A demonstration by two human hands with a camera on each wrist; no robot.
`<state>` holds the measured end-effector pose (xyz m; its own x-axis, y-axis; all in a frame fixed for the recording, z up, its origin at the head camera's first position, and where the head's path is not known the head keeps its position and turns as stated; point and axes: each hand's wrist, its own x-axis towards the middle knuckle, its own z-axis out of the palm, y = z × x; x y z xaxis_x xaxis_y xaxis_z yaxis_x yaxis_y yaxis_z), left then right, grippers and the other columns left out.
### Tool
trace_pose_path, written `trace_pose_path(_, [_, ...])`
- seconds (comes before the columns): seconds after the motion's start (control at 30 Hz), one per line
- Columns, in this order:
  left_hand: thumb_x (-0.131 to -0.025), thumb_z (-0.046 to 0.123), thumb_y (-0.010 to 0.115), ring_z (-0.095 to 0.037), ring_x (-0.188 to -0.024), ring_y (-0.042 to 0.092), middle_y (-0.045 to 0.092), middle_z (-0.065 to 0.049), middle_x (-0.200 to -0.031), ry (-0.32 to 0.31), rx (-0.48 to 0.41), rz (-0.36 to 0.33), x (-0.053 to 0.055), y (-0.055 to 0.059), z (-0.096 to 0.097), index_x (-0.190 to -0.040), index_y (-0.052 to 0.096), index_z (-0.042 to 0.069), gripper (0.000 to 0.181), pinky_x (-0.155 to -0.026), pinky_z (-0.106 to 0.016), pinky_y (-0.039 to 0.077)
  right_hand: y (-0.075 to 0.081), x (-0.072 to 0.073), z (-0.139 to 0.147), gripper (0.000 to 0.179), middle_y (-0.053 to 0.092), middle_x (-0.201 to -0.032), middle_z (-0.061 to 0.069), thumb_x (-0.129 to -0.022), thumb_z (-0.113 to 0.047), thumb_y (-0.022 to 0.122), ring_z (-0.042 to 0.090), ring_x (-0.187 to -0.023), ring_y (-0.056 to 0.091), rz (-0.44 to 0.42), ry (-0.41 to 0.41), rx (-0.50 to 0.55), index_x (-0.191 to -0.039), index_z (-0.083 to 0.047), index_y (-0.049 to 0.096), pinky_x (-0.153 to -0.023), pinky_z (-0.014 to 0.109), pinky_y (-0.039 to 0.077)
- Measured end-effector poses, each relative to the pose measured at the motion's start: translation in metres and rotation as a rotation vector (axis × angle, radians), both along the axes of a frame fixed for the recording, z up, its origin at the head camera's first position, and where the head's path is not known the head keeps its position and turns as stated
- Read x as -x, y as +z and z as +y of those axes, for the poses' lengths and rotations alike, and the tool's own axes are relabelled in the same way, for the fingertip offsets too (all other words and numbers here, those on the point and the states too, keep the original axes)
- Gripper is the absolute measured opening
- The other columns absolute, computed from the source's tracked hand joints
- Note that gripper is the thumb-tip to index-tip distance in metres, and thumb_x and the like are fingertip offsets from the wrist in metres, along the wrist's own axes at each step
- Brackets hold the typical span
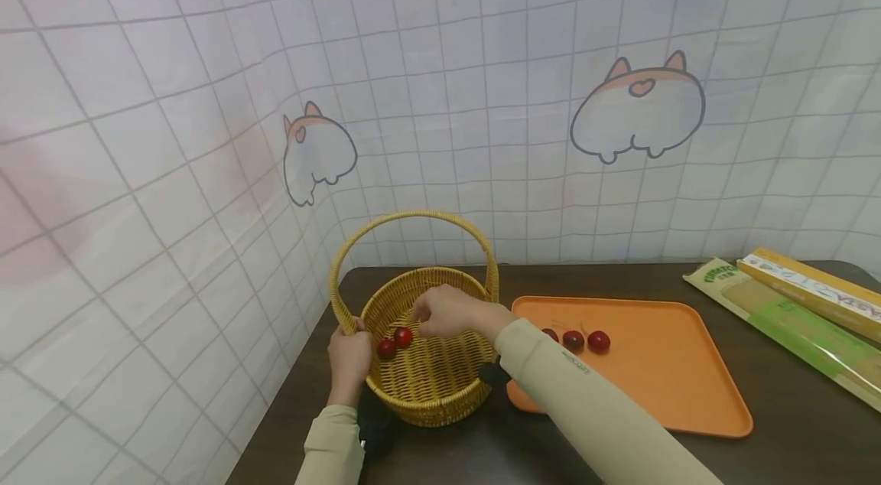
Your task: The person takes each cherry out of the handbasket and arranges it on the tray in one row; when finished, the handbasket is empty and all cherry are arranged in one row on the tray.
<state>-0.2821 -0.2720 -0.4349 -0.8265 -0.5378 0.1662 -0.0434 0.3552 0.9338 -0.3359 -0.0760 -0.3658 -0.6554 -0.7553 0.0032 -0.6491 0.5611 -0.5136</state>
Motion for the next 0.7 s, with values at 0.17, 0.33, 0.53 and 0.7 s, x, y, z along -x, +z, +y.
trace_pose_path(0.17, [-0.082, 0.003, 0.047, -0.022, -0.060, 0.046, 0.044, -0.007, -0.072, 0.000, -0.011, -0.008, 0.001, 0.000, 0.000, -0.084, 0.052, 0.007, 0.006, -0.051, -0.032, 0.038, 0.007, 0.003, -0.003, 0.028, 0.068, -0.109, 0.001, -0.093, -0.022, 0.064, 0.016, -0.100, 0.063, -0.013, -0.001, 0.005, -0.118, -0.009, 0.068, -0.084, 0.033, 0.050])
trace_pose_path(0.33, [-0.081, 0.003, 0.048, -0.021, -0.061, 0.046, 0.045, -0.006, -0.071, 0.003, -0.003, -0.006, 0.002, 0.000, 0.000, -0.082, 0.051, 0.008, 0.007, -0.052, -0.032, 0.038, 0.008, 0.007, -0.007, 0.027, 0.068, -0.112, 0.003, -0.094, -0.020, 0.064, 0.017, -0.103, 0.063, -0.004, 0.016, 0.012, -0.118, -0.008, 0.068, -0.085, 0.033, 0.050])
trace_pose_path(0.53, [-0.080, 0.002, 0.049, -0.023, -0.062, 0.047, 0.046, -0.009, -0.074, 0.007, -0.035, -0.006, 0.001, -0.002, 0.000, -0.084, 0.051, 0.006, 0.006, -0.052, -0.032, 0.039, 0.000, 0.013, -0.016, 0.032, 0.067, -0.114, 0.001, -0.093, -0.023, 0.065, 0.014, -0.103, 0.062, -0.052, 0.072, -0.008, -0.122, -0.009, 0.066, -0.084, 0.028, 0.050])
trace_pose_path(0.7, [-0.079, 0.002, 0.049, -0.023, -0.063, 0.048, 0.046, -0.008, -0.073, 0.000, -0.029, -0.005, 0.002, -0.003, 0.001, -0.089, 0.053, 0.002, 0.010, -0.053, -0.032, 0.038, -0.008, 0.020, -0.023, 0.031, 0.067, -0.116, 0.006, -0.091, -0.017, 0.067, 0.015, -0.102, 0.061, -0.058, 0.042, 0.012, -0.121, -0.009, 0.067, -0.083, 0.029, 0.050])
